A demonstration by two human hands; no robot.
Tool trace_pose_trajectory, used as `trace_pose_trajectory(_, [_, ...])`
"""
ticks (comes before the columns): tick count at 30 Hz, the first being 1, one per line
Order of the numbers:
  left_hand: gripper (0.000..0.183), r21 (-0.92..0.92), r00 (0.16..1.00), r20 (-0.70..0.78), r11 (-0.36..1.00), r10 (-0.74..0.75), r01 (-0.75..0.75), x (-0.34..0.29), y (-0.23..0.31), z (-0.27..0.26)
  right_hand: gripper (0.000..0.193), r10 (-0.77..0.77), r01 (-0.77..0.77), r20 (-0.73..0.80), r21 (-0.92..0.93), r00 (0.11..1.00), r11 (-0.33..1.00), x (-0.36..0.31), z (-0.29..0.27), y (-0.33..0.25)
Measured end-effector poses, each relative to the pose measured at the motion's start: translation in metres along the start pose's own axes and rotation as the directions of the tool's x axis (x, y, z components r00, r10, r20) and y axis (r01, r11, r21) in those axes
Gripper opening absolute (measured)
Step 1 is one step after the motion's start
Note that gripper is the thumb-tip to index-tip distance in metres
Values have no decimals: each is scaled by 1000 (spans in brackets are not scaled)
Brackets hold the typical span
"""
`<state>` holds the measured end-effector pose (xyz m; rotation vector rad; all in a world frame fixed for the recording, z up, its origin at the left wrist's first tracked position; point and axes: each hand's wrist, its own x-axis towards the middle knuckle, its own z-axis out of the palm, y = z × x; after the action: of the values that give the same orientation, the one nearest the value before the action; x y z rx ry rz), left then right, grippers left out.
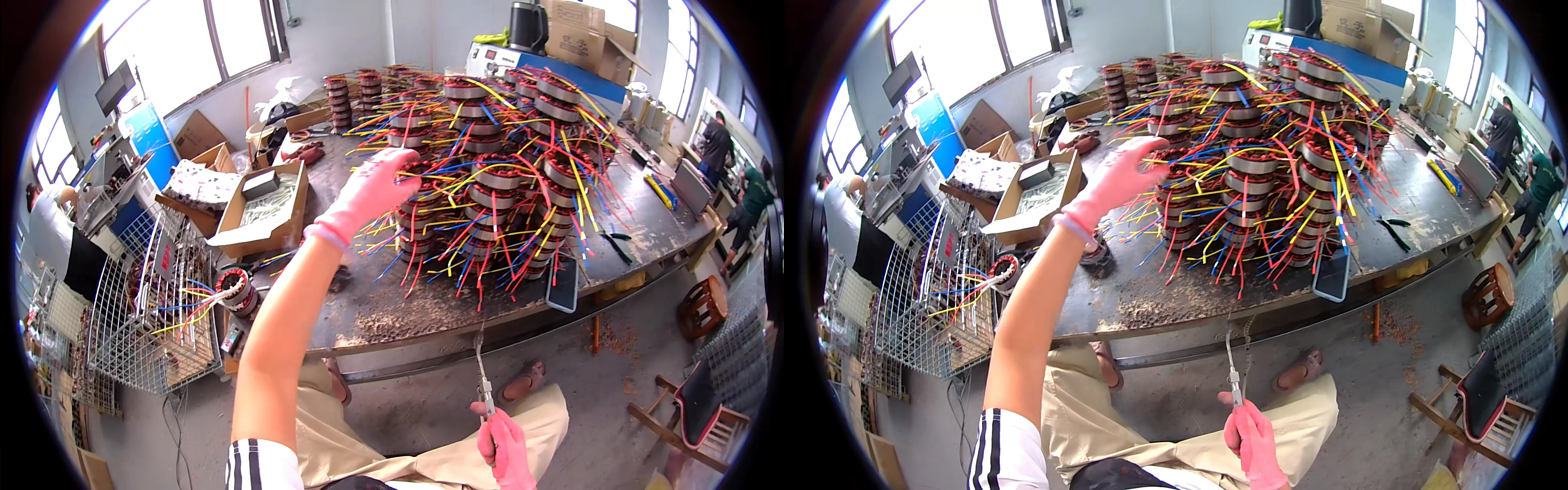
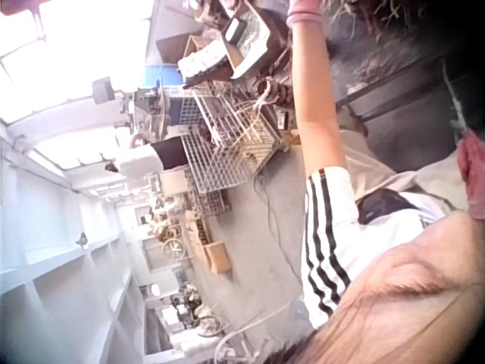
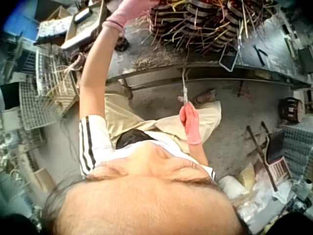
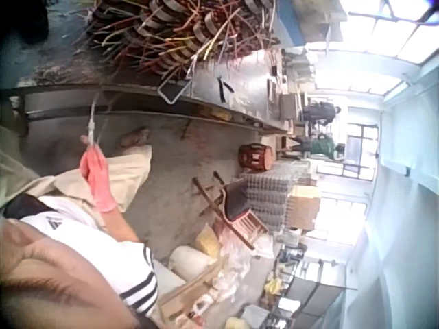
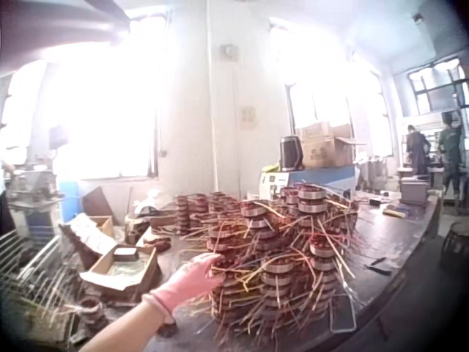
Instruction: The person uses a pair of pliers and a lighter to trim and seal the ends of colored wires on a motor stator. They pick up a stator, cut the excess length from the wire leads, use a flame to melt the ends, and then place the stator onto a large stack on the workbench.
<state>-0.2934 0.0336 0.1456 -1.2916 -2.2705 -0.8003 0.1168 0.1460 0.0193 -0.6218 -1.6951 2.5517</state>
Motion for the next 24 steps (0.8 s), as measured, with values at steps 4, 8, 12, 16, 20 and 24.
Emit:
trace_pose_trajectory(4, [96, 105, 964, 232, 988, -133, 111, 25, -19, 22, 46, 36, -35, -8, 52, 999, 998, -4, -4, 1])
trace_pose_trajectory(8, [108, 177, 947, 263, 974, -183, 139, 40, -20, 28, 38, -26, 33, -67, 108, 997, 994, 1, -15, 18])
trace_pose_trajectory(12, [103, 379, 952, 207, 916, -226, 135, 39, -6, 32, 36, -80, 91, -72, 164, 994, 982, 1, -13, 18])
trace_pose_trajectory(16, [103, 481, 932, 238, 867, -272, 130, 38, 11, 24, 35, -93, 103, -63, 180, 994, 978, -1, -14, 14])
trace_pose_trajectory(20, [106, 185, 924, 331, 974, -190, 134, 34, -22, 25, 36, -62, 72, -57, 181, 996, 981, 0, -14, 16])
trace_pose_trajectory(24, [95, -20, 876, 440, 972, -200, 232, 37, -25, 8, 36, -31, 44, -75, 187, 997, 981, 1, -13, 18])
